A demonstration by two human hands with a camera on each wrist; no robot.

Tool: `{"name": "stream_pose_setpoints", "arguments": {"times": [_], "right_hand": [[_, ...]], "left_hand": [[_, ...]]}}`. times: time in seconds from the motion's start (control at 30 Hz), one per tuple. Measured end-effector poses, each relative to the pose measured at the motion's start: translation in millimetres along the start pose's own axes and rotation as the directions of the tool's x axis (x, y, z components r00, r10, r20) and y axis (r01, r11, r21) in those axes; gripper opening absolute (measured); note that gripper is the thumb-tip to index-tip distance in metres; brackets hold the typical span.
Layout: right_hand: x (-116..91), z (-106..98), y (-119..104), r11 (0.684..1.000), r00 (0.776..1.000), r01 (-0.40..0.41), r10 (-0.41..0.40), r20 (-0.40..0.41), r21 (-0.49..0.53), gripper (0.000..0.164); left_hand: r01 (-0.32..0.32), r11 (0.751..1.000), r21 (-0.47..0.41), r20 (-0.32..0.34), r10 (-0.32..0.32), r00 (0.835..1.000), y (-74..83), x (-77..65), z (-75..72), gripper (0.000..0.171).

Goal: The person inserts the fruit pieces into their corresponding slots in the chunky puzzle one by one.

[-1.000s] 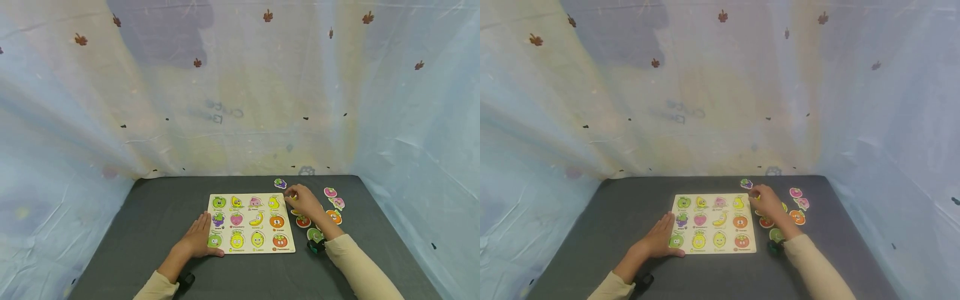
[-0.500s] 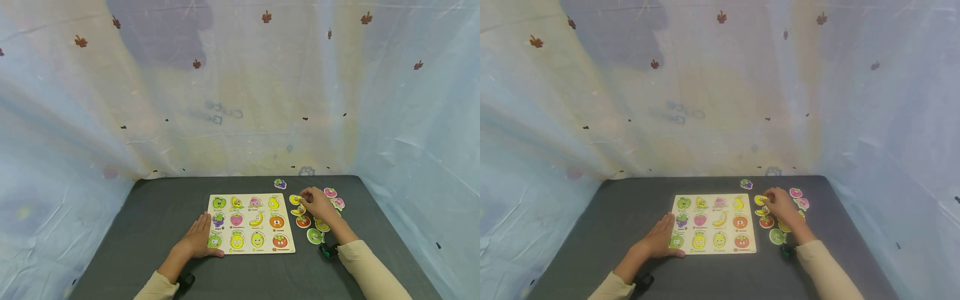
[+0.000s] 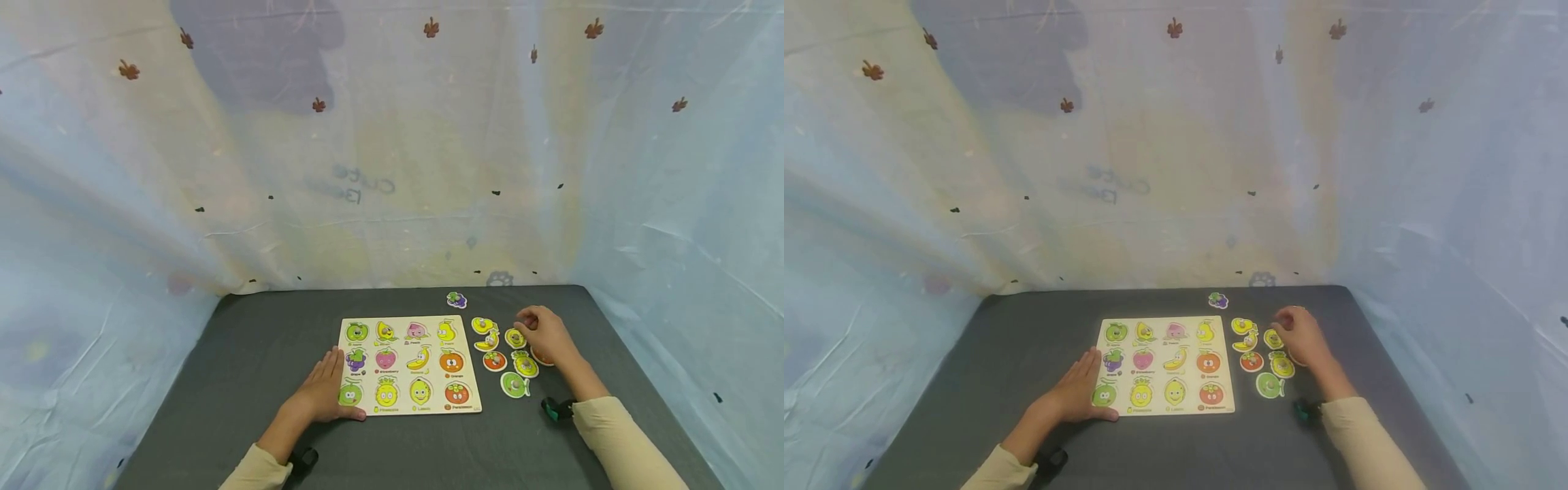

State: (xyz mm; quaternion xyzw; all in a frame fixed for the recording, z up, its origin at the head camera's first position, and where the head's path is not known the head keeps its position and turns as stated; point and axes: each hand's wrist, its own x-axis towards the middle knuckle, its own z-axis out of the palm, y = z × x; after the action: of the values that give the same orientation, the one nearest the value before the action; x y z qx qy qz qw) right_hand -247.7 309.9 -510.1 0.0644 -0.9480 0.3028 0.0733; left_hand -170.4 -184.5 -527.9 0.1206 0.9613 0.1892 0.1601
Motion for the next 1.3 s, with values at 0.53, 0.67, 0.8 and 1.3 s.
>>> {"name": "stream_pose_setpoints", "arguments": {"times": [0.53, 0.67, 0.8, 1.3], "right_hand": [[-4, -18, 39, 0.996, 0.994, -0.088, 0.086, -0.069, -0.029, 0.031], [-4, -21, 51, 0.994, 0.991, -0.101, 0.097, -0.089, -0.044, 0.028], [-4, -26, 60, 0.991, 0.989, -0.131, 0.128, -0.080, -0.037, 0.029], [0, -22, 75, 0.974, 0.975, -0.220, 0.219, -0.038, -0.047, 0.032]], "left_hand": [[-0.002, 1.000, 0.011, 0.001, 0.002, 1.000, 0.9, 0.4, 0.4, 0.141], [-0.007, 1.000, 0.005, 0.001, 0.007, 1.000, 0.8, 0.4, 0.8, 0.141], [-0.016, 1.000, -0.020, 0.004, 0.016, 1.000, 0.0, 0.2, 0.4, 0.142], [-0.007, 1.000, 0.006, 0.001, 0.007, 1.000, 1.5, 0.6, -0.6, 0.141]]}}
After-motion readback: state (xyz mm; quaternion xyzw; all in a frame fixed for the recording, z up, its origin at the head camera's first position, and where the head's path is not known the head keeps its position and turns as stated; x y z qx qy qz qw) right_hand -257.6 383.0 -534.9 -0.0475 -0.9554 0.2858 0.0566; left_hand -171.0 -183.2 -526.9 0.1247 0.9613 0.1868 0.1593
